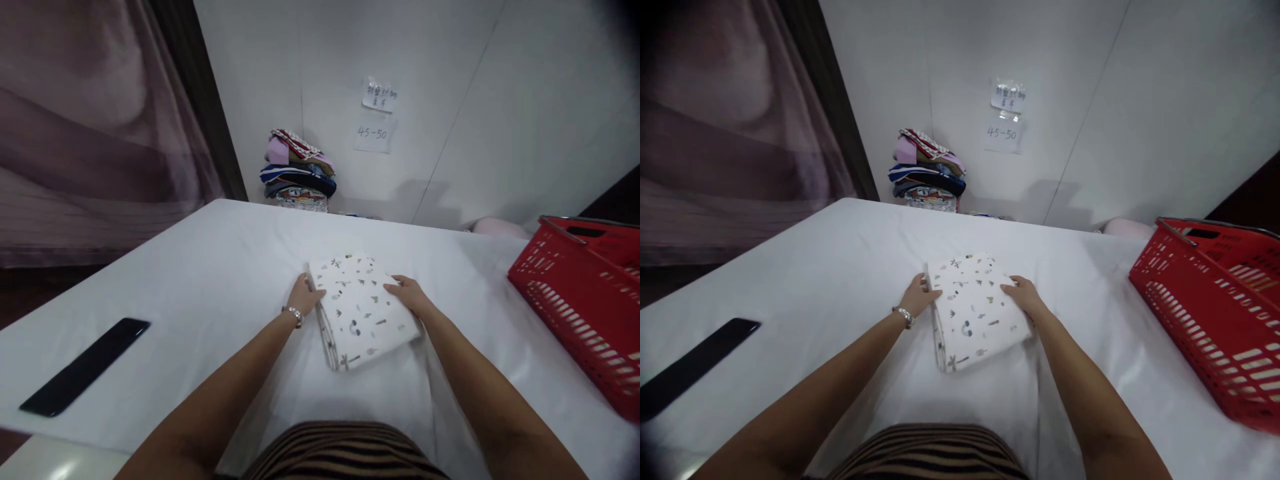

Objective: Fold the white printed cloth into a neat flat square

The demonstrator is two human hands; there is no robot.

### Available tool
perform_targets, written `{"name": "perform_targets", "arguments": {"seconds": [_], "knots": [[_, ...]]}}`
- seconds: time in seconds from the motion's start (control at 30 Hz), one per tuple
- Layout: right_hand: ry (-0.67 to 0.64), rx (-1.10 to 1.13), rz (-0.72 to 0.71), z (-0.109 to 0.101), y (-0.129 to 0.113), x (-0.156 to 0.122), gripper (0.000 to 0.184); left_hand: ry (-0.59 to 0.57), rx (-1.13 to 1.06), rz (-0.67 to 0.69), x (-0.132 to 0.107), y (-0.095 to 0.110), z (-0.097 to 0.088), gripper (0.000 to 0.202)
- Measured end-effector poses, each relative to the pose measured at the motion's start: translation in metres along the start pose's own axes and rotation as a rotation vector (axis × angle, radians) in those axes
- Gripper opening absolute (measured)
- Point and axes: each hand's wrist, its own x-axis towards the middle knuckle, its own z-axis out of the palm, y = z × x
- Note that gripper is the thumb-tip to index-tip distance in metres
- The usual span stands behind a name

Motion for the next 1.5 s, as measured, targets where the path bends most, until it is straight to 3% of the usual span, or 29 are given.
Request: {"name": "perform_targets", "arguments": {"seconds": [0.13, 0.27, 0.5, 0.77, 1.0, 1.13, 1.2, 1.3, 1.5], "knots": [[0.038, -0.185, 0.049, -0.014, 0.01, -0.004, 0.049, -0.008, -0.006, 0.086, -0.003, 0.004, 0.011, 0.087], [0.049, -0.311, 0.069, -0.023, 0.017, -0.015, 0.068, -0.011, -0.071, -0.006, -0.012, 0.006, 0.01, 0.085], [0.012, -0.208, 0.128, -0.028, 0.019, -0.047, 0.067, -0.164, -0.245, -0.158, -0.05, -0.001, 0.004, 0.082], [-0.001, -0.204, 0.159, -0.03, 0.026, -0.036, 0.071, -0.218, -0.3, -0.246, -0.065, -0.002, 0.019, 0.09], [-0.074, -0.118, 0.113, -0.028, 0.028, -0.024, 0.051, -0.22, -0.483, -0.375, -0.07, 0.014, 0.016, 0.09], [-0.097, 0.057, 0.171, -0.026, 0.035, -0.022, 0.047, -0.391, -0.688, -0.437, -0.08, 0.015, 0.01, 0.046], [-0.083, 0.1, 0.175, -0.026, 0.037, -0.022, 0.045, -0.483, -0.755, -0.475, -0.082, 0.014, 0.007, 0.036], [-0.08, 0.119, 0.169, -0.026, 0.039, -0.022, 0.041, -0.517, -0.734, -0.505, -0.08, 0.013, 0.006, 0.043], [-0.16, 0.2, 0.142, -0.024, 0.036, -0.029, 0.036, -0.441, -0.604, -0.447, -0.065, 0.011, 0.015, 0.056]]}}
